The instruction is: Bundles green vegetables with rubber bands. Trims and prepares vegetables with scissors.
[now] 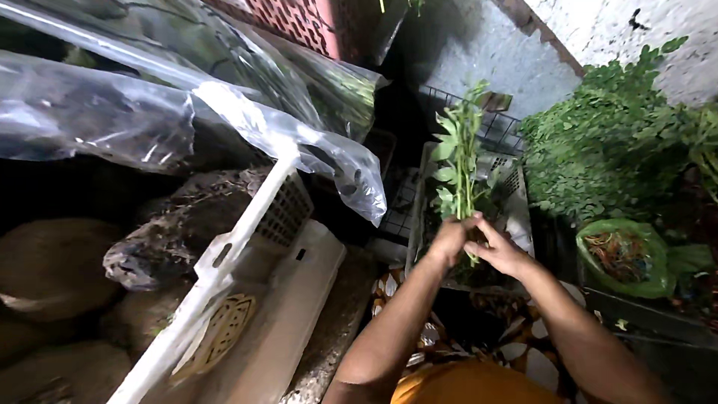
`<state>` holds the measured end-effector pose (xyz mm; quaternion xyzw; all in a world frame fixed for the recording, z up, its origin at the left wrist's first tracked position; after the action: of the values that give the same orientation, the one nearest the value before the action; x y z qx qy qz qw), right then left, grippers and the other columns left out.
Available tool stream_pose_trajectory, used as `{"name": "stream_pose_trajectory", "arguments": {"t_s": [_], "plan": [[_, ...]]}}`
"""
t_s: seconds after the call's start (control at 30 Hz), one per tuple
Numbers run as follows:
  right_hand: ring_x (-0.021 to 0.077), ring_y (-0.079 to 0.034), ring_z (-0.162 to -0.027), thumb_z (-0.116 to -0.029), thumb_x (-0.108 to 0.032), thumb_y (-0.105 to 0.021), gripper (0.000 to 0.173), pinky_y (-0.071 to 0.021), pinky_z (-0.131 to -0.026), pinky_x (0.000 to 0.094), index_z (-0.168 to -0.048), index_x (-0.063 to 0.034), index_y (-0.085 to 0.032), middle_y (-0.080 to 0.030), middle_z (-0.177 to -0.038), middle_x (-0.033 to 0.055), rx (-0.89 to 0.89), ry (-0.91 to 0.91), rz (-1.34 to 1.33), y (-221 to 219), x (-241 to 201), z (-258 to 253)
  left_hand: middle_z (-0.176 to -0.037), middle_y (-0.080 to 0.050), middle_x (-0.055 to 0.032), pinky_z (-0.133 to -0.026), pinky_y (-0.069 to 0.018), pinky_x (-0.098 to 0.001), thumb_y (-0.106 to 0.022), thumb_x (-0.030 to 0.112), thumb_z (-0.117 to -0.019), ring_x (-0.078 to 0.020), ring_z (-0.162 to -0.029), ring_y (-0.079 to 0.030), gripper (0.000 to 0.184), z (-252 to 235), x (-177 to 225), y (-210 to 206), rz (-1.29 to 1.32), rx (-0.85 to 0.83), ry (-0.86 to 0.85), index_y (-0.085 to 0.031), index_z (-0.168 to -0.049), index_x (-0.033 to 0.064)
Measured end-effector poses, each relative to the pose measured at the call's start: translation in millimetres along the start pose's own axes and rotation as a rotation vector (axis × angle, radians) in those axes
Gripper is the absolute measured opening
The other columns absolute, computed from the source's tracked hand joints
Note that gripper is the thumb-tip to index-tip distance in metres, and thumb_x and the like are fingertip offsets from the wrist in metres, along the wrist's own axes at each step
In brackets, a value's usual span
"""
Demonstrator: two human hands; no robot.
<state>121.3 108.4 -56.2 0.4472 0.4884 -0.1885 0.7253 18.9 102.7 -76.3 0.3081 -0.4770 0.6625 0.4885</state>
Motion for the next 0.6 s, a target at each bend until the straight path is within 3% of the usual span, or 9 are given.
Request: {"name": "stream_pose_trajectory", "arguments": {"t_s": [0.07,0.1,0.13,0.17,0.23,0.33,0.43,0.5,0.6], "plan": [[0.0204,-0.067,-0.113,-0.1036,-0.019,-0.056,0.049,-0.0574,-0.095,0.0388,-0.151,-0.0122,-0.05,-0.062,-0.139,0.0106,0.045,0.002,-0.325,-6.6,18.5,-19.8,-0.096,-0.07,-0.0079,-0.076,-0.0581,-0.0336,-0.052,0.026,-0.1082,-0.0153,-0.081,-0.068,0.029,4.2,11.5,36.4,-0.107,0.076,-0.026,-0.059,-0.125,0.0039],[0.0219,-0.07,-0.1,-0.1055,-0.015,-0.051,0.038,-0.06,-0.088,0.0396,-0.142,-0.0076,-0.057,-0.068,-0.121,0.0119,0.099,-0.047,-0.421,-10.3,31.0,-30.8,-0.098,-0.072,-0.0091,-0.076,-0.0597,-0.0341,-0.049,0.025,-0.1096,-0.0165,-0.081,-0.07,0.03,8.2,16.2,53.6,-0.13,0.106,-0.026,-0.056,-0.129,0.0032],[0.0217,-0.071,-0.089,-0.1074,-0.013,-0.048,0.028,-0.0614,-0.08,0.038,-0.131,-0.0029,-0.059,-0.07,-0.106,0.0131,0.138,-0.137,-0.447,-17.7,44.8,-41.2,-0.093,-0.071,-0.0094,-0.069,-0.0602,-0.0325,-0.047,0.024,-0.1102,-0.0164,-0.074,-0.069,0.029,12.1,20.2,70.4,-0.141,0.15,-0.028,-0.055,-0.129,0.0027],[0.0221,-0.072,-0.085,-0.1083,-0.011,-0.047,0.025,-0.0614,-0.077,0.0371,-0.127,0.0002,-0.059,-0.07,-0.101,0.015,0.125,-0.254,-0.396,-30.2,59.1,-50.7,-0.082,-0.066,-0.0069,-0.057,-0.0553,-0.0281,-0.048,0.024,-0.1097,-0.0134,-0.062,-0.062,0.027,15.5,22.2,87.2,-0.173,0.204,-0.029,-0.056,-0.125,0.0039],[0.0241,-0.072,-0.094,-0.1084,-0.016,-0.048,0.03,-0.0599,-0.083,0.0396,-0.132,-0.0001,-0.058,-0.07,-0.113,0.0172,-0.076,-0.482,-0.074,-66.5,87.2,-61.9,-0.073,-0.058,-0.0037,-0.049,-0.0457,-0.0254,-0.055,0.027,-0.1072,-0.0103,-0.053,-0.051,0.027,26.6,22.2,115.7,-0.26,0.282,-0.001,-0.06,-0.124,0.0077],[0.0392,-0.059,-0.127,-0.102,-0.025,-0.057,0.048,-0.0476,-0.105,0.0603,-0.142,0.0005,-0.054,-0.059,-0.14,0.0242,-0.363,-0.647,0.486,-111.4,113.5,-59.8,-0.07,-0.056,-0.0033,-0.047,-0.0444,-0.0249,-0.063,0.025,-0.1029,-0.0098,-0.052,-0.049,0.026,49.2,7.7,143.6,-0.107,0.363,0.075,-0.06,-0.121,0.0067],[0.0473,-0.051,-0.133,-0.0959,-0.025,-0.061,0.069,-0.042,-0.105,0.0681,-0.158,-0.0102,-0.036,-0.052,-0.146,0.0276,-0.347,-0.646,0.759,-126.8,112.8,-58.0,-0.064,-0.051,-0.0017,-0.042,-0.0405,-0.0234,-0.063,0.022,-0.1018,-0.0087,-0.046,-0.045,0.021,82.5,-17.6,170.5,0.171,0.464,0.127,-0.057,-0.113,0.0057],[0.0498,-0.047,-0.136,-0.1016,-0.02,-0.053,0.058,-0.0353,-0.109,0.0699,-0.157,-0.0087,-0.04,-0.05,-0.147,0.0298,-0.314,-0.613,0.82,-130.3,121.8,-63.4,-0.058,-0.042,0.0031,-0.038,-0.0328,-0.0202,-0.057,0.019,-0.1047,-0.0053,-0.042,-0.036,0.012,104.9,-28.3,182.1,0.279,0.474,0.096,-0.056,-0.102,0.0075],[0.0477,-0.05,-0.135,-0.1042,-0.015,-0.046,0.046,-0.0381,-0.108,0.068,-0.15,-0.0091,-0.051,-0.054,-0.145,0.0275,-0.264,-0.626,0.87,-128.9,136.4,-73.3,-0.056,-0.042,0.0047,-0.037,-0.0311,-0.0175,-0.05,0.018,-0.1074,-0.0029,-0.041,-0.035,0.018,137.8,-41.1,191.2,0.317,0.497,0.108,-0.057,-0.094,0.0079]]}}
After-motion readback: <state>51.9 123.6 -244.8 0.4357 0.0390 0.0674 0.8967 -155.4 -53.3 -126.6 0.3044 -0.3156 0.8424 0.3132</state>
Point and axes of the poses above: each hand's wrist, its own z-axis away from the middle knuckle, its own y-axis out of the back of the hand, x = y × z, the point moved 8 cm from there along -z, towards the middle knuckle
